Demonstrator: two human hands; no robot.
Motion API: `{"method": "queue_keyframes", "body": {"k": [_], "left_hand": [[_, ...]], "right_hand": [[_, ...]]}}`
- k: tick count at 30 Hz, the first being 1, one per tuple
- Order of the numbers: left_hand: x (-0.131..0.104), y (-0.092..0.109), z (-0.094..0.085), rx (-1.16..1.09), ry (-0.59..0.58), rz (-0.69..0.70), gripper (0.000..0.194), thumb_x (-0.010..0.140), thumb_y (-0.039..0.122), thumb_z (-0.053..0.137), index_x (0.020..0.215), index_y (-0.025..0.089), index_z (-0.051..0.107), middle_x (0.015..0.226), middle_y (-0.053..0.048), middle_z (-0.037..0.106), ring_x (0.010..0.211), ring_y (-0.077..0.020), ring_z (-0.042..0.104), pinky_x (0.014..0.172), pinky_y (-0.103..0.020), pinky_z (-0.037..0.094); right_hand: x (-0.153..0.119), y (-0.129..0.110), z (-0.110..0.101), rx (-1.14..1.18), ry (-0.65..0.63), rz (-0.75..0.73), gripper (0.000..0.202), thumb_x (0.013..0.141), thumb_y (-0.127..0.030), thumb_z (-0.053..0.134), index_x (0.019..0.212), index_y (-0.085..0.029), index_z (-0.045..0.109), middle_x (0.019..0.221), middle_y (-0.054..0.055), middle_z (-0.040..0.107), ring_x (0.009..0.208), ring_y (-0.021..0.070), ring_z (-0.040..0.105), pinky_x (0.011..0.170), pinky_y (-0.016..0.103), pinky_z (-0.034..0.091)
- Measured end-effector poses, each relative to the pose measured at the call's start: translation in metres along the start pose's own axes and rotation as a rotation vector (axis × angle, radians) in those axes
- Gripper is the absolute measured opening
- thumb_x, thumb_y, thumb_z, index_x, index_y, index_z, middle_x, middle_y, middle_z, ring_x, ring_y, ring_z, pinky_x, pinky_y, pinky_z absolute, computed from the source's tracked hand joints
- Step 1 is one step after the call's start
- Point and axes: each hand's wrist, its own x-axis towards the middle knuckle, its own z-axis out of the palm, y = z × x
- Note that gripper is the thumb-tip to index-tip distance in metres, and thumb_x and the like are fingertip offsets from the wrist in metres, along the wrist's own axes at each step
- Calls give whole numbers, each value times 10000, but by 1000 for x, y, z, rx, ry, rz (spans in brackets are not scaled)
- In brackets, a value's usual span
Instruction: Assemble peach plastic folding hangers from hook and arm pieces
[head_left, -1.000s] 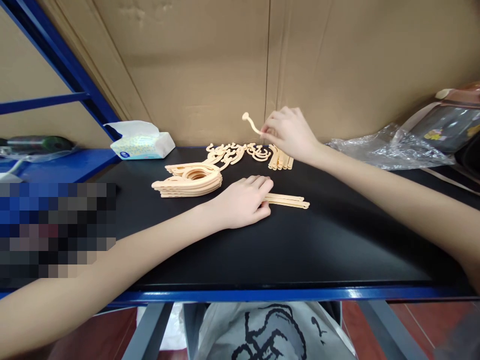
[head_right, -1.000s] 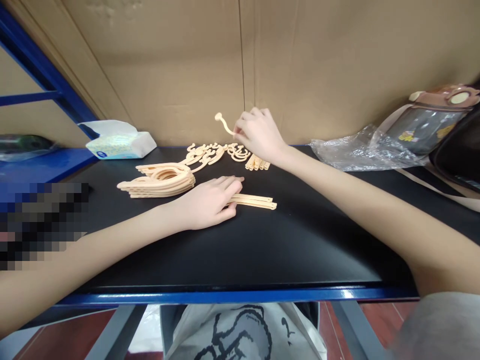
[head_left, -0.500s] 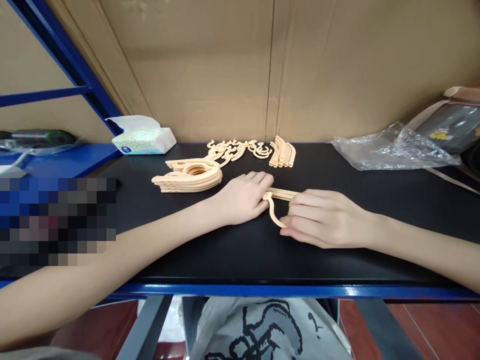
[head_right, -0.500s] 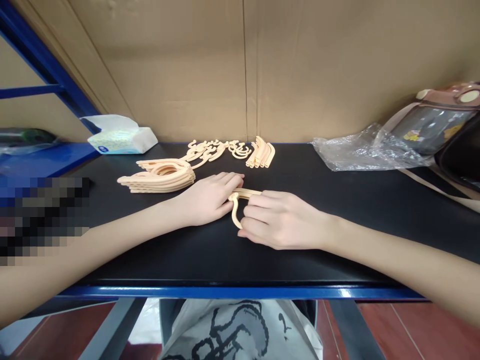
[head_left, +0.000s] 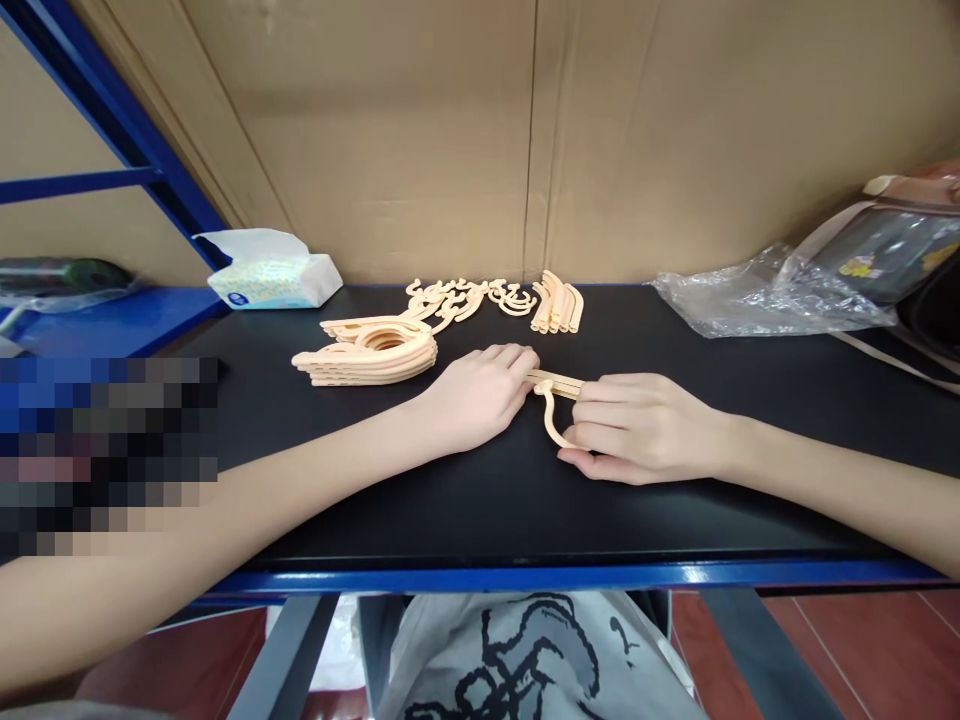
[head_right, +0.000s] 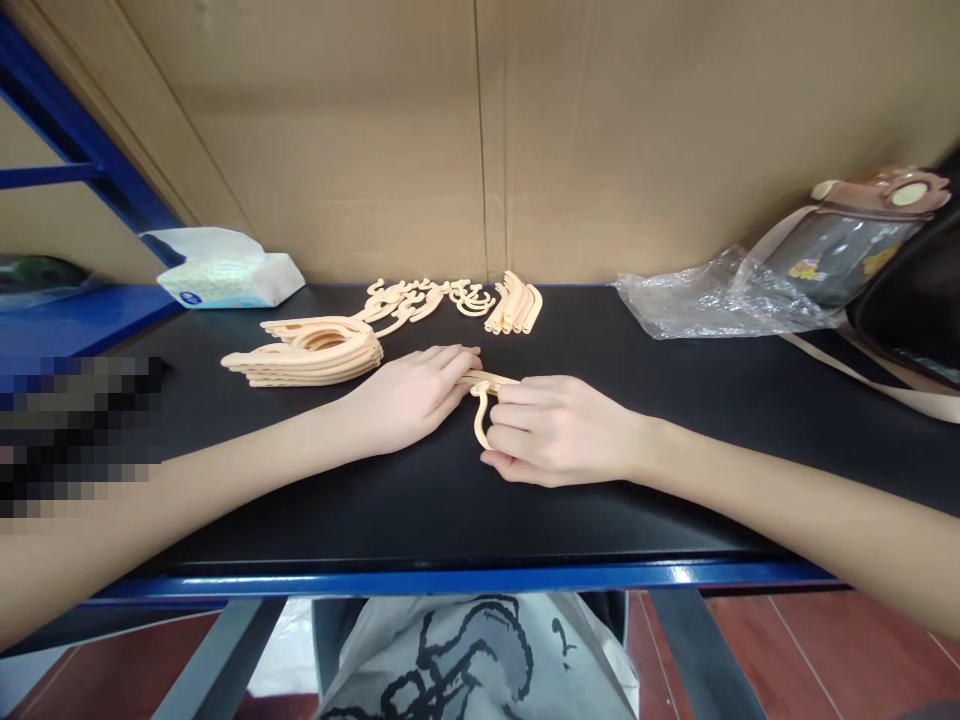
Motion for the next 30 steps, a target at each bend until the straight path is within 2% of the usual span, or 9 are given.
{"method": "queue_keyframes", "body": {"k": [8, 12, 17, 30], "left_hand": [[0, 1, 1, 10, -7, -11, 279, 1046, 222, 348, 1215, 121, 546, 1335, -139, 594, 1178, -288, 607, 974, -421, 507], [0, 2, 0, 17, -8, -14, 281, 1043, 218, 348, 1219, 123, 545, 1342, -140, 591, 1167, -289, 612, 960, -426, 511], [0, 1, 1, 12, -12, -18, 276, 1039, 214, 360, 1227, 128, 543, 1344, -128, 594, 1177, -287, 607, 965, -423, 510], [2, 0, 1, 7, -3, -48, 268, 1029, 219, 394, 1237, 118, 529, 1246, -108, 636, 1124, -267, 622, 907, -404, 518]], "right_hand": [[-1, 4, 2, 130, -80, 86, 253, 970, -240, 499, 728, -202, 562, 648, -13, 562, 603, 121, 463, 567, 267, 379], [-3, 6, 4, 157, -109, 111, 276, 980, -269, 504, 716, -203, 547, 650, -18, 565, 595, 117, 455, 567, 260, 374], [-4, 6, 5, 129, -129, 104, 334, 996, -288, 496, 674, -203, 532, 632, -22, 575, 579, 119, 448, 567, 269, 369], [-5, 6, 6, 138, -148, 99, 333, 1009, -279, 478, 699, -189, 563, 668, -18, 602, 620, 119, 481, 592, 262, 381]]}}
